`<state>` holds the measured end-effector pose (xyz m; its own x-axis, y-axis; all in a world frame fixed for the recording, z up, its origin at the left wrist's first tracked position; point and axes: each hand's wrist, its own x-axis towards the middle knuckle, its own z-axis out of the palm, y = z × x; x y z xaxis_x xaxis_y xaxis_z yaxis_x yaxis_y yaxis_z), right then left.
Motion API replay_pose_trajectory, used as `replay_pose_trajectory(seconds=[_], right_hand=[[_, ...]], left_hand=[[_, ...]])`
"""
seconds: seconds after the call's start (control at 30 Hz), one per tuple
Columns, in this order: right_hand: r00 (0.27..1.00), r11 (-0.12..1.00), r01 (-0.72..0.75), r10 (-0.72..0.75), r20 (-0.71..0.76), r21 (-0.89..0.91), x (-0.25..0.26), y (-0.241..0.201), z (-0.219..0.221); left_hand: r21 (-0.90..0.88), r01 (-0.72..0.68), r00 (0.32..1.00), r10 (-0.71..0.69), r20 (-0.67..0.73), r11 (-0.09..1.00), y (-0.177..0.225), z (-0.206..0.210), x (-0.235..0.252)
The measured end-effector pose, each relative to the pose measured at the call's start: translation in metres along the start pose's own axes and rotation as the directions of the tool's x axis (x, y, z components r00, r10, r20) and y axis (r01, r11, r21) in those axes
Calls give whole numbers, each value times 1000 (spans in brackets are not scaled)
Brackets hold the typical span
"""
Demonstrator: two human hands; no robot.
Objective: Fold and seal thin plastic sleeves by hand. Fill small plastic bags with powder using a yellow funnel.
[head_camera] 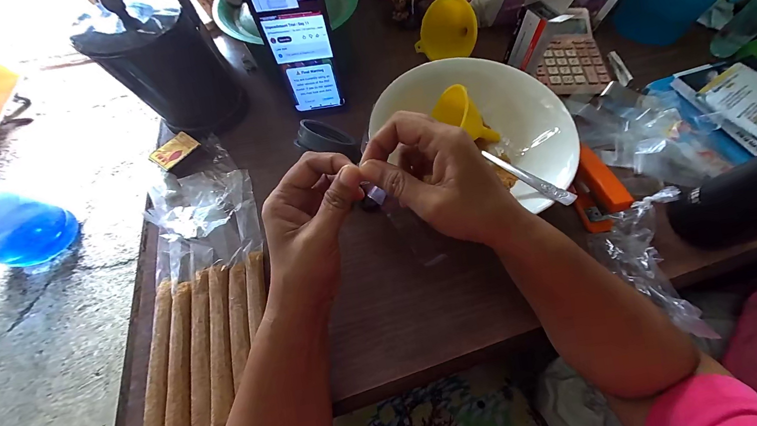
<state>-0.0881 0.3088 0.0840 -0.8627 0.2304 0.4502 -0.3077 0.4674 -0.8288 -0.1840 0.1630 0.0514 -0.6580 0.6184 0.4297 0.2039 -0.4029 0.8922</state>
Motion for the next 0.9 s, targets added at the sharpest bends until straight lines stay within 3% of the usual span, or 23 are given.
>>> replay_pose_trajectory(seconds=[0.13,0.3,0.5,0.67,0.8,0.9], right_hand=[[999,997,10,-14,-44,-82,2,2,2],[999,994,35,-36,9,101,5,6,0],[999,996,3,-7,-52,-84,1,3,1],[999,996,38,-37,-4,80,4,6,1],[998,994,0,-6,-55,-105,1,3,1],[999,999,46,-46,-16,13,4,5,0]], left_hand=[[0,4,1000,-4,-2,1000,-1,0,0],[5,-15,1000,15,18,1000,-2,-2,0],[-12,-13,1000,13,14,1000,-3,-1,0],[-10,-16,1000,16,12,1000,-2,0,0],[-23,-8,1000,8,6,1000,-2,0,0],[-14,-16,1000,16,12,1000,-1,-1,0]])
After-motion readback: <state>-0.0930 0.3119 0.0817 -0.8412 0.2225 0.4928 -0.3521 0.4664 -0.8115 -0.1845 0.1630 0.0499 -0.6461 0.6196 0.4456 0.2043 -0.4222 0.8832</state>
